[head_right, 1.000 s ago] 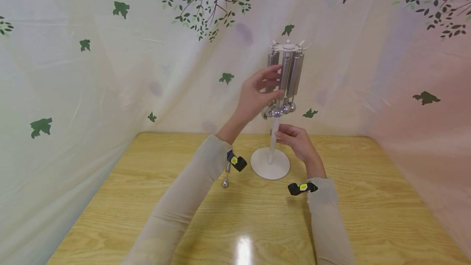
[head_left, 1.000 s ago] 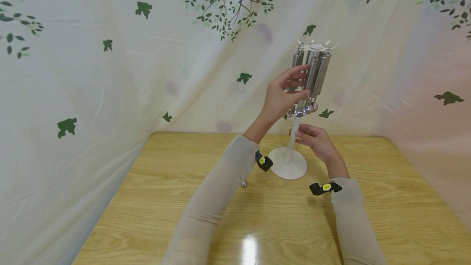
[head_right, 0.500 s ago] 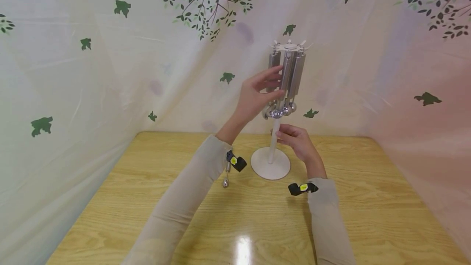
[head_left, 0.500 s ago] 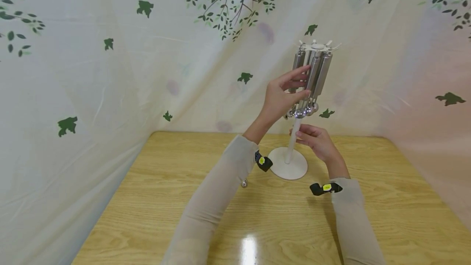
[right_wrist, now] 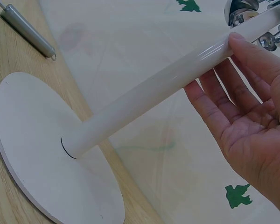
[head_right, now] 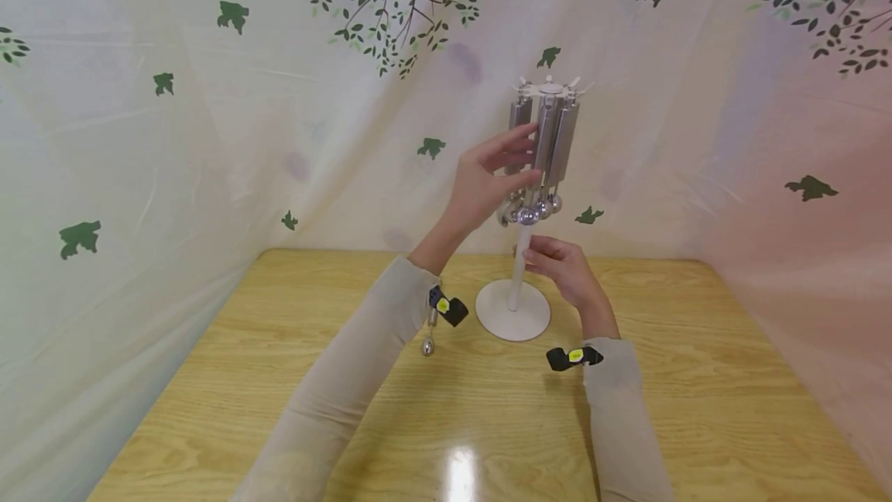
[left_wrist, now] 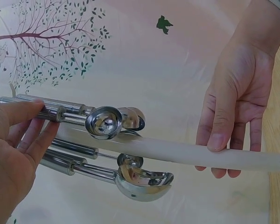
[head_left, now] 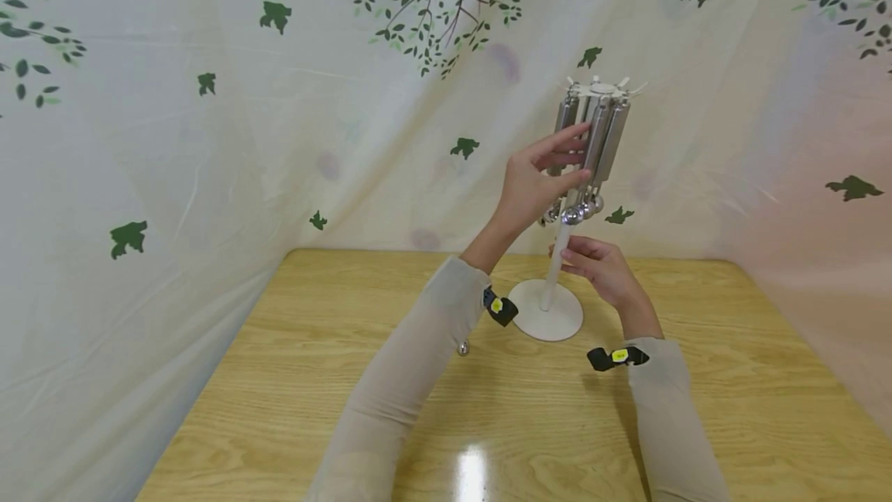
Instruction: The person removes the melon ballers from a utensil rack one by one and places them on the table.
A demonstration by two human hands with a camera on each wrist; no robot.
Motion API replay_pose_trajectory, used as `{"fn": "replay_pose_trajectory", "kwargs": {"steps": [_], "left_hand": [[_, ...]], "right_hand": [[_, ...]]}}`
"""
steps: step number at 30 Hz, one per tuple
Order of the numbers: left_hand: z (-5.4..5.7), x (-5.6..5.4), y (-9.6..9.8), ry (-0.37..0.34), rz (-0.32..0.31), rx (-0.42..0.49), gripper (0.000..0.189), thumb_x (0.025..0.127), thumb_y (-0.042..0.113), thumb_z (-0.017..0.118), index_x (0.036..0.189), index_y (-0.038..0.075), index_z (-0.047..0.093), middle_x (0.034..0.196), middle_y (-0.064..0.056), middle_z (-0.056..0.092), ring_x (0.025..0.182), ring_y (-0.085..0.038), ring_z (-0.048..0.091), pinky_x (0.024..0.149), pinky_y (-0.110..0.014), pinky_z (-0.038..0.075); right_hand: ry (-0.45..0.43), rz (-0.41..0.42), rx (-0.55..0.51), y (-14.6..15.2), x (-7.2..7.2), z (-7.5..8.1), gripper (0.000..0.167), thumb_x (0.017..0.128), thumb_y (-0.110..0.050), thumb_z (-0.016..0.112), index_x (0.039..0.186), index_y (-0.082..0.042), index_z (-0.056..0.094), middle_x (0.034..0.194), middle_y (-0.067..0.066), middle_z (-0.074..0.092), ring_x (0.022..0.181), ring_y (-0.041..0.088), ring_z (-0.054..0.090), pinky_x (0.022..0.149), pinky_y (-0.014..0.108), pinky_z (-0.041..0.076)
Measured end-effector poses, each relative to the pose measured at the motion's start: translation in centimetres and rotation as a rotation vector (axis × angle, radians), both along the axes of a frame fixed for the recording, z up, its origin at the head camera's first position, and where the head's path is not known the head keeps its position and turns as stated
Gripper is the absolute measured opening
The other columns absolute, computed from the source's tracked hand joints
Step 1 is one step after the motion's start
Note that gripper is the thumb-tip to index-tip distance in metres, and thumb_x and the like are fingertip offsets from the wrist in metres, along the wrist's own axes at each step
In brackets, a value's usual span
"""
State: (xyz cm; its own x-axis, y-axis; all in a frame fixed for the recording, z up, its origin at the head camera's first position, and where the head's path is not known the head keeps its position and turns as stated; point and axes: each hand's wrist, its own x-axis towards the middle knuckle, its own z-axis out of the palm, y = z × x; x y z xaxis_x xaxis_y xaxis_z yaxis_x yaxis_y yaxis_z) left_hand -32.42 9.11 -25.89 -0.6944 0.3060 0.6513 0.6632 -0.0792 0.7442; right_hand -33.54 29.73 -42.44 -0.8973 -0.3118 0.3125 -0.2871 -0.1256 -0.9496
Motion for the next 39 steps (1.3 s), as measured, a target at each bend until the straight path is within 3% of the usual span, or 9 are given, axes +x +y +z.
{"fn": "replay_pose_trajectory", "kwargs": {"steps": [8, 19, 30, 36, 39], "left_hand": [[0.4, 0.4, 0.0, -0.021, -0.010, -0.006, 0.059, 0.089, 0.001, 0.076, 0.144, 0.012, 0.058, 0.130, -0.011, 0.070, 0.108, -0.009, 0.072, 0.087, -0.020, 0.061], [0.4, 0.8, -0.3, -0.007, -0.014, 0.001, 0.059, 0.089, 0.000, 0.076, 0.143, 0.011, 0.059, 0.128, -0.011, 0.070, 0.107, -0.012, 0.072, 0.088, -0.021, 0.061], [-0.6, 0.5, -1.6, 0.063, -0.067, 0.071, 0.057, 0.087, -0.004, 0.077, 0.141, 0.002, 0.059, 0.124, -0.022, 0.069, 0.107, -0.030, 0.072, 0.091, -0.033, 0.062], [-1.1, 0.7, -2.8, 0.012, -0.067, 0.070, 0.058, 0.086, -0.005, 0.077, 0.141, 0.001, 0.058, 0.126, -0.022, 0.069, 0.109, -0.028, 0.072, 0.099, -0.034, 0.060], [-1.5, 0.8, -3.3, -0.015, -0.074, 0.075, 0.058, 0.086, -0.006, 0.076, 0.141, 0.002, 0.059, 0.127, -0.022, 0.069, 0.110, -0.031, 0.072, 0.097, -0.034, 0.060]], "right_hand": [[0.004, 0.002, -0.006, 0.0, 0.0, -0.1, 0.029, 0.103, 0.001, 0.055, 0.128, -0.003, 0.069, 0.113, -0.003, 0.077, 0.106, 0.009, 0.072, 0.092, 0.025, 0.061], [-0.004, 0.003, -0.012, -0.1, 0.2, 0.1, 0.028, 0.102, 0.000, 0.056, 0.128, 0.000, 0.068, 0.113, -0.002, 0.077, 0.105, 0.009, 0.072, 0.092, 0.026, 0.061], [-0.001, 0.016, -0.027, -0.1, 0.1, 0.0, 0.028, 0.102, 0.002, 0.055, 0.127, 0.000, 0.068, 0.113, -0.001, 0.077, 0.104, 0.009, 0.073, 0.091, 0.026, 0.061], [0.008, 0.014, -0.015, 0.0, 0.0, 0.0, 0.030, 0.103, 0.001, 0.055, 0.131, 0.009, 0.061, 0.113, 0.000, 0.077, 0.105, 0.009, 0.072, 0.092, 0.026, 0.061], [0.007, 0.006, -0.008, -0.1, 0.0, 0.0, 0.029, 0.103, 0.000, 0.056, 0.130, 0.006, 0.063, 0.112, -0.001, 0.077, 0.105, 0.009, 0.072, 0.092, 0.025, 0.061]]}}
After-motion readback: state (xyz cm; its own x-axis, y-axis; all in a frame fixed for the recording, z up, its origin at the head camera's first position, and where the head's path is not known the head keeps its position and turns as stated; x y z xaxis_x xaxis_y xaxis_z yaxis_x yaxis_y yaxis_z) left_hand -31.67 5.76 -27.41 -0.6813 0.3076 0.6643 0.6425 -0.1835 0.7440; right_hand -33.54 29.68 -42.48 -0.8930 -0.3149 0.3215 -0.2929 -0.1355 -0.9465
